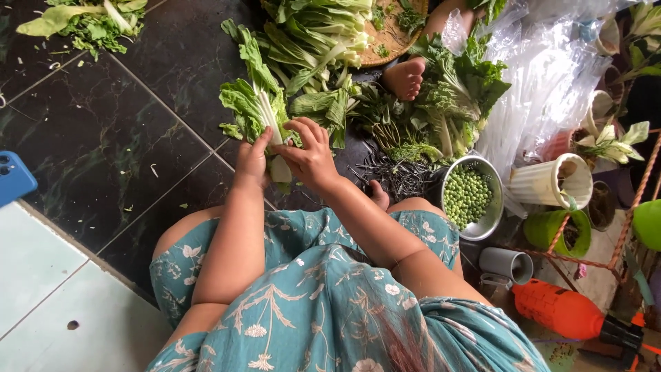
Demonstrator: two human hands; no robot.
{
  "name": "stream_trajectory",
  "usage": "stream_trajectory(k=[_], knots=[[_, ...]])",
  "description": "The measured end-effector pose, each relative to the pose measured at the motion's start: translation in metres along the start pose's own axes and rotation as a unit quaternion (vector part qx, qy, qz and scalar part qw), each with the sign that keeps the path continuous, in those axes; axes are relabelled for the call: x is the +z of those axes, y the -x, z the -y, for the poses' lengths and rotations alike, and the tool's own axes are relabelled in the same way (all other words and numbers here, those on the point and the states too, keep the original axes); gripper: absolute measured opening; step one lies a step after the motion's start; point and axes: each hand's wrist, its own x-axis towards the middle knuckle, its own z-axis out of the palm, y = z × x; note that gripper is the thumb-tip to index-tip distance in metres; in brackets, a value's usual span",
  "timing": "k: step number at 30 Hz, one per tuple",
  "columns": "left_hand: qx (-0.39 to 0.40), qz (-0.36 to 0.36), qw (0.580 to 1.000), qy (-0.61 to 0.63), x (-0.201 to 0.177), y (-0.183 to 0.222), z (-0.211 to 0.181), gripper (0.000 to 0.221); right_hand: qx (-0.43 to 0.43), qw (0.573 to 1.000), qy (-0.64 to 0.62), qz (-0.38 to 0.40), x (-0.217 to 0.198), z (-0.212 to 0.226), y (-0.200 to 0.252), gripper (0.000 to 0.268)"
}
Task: Sorting and cleaning leafy green vegetables and peas on the floor
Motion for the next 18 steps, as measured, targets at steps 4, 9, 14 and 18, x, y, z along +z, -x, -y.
stream_trajectory(k=[4, 9, 14, 18], knots=[[-0.003, -0.007, 1.000, -0.022, 0.004, 0.003, -0.005, 0.052, 0.008, 0.999, -0.011, 0.031, -0.001, -0.003, 0.002, 0.005], [0.019, -0.024, 0.996, -0.080, -0.001, -0.003, 0.004, 0.051, 0.011, 0.998, -0.002, 0.055, -0.007, -0.003, -0.002, 0.010], [0.025, -0.039, 0.995, -0.084, 0.001, 0.009, 0.000, 0.053, 0.032, 0.998, 0.013, 0.057, -0.014, -0.007, 0.001, 0.013], [0.040, -0.016, 0.998, -0.037, 0.007, -0.002, -0.003, 0.040, 0.046, 0.998, 0.024, 0.020, -0.019, -0.025, 0.007, 0.012]])
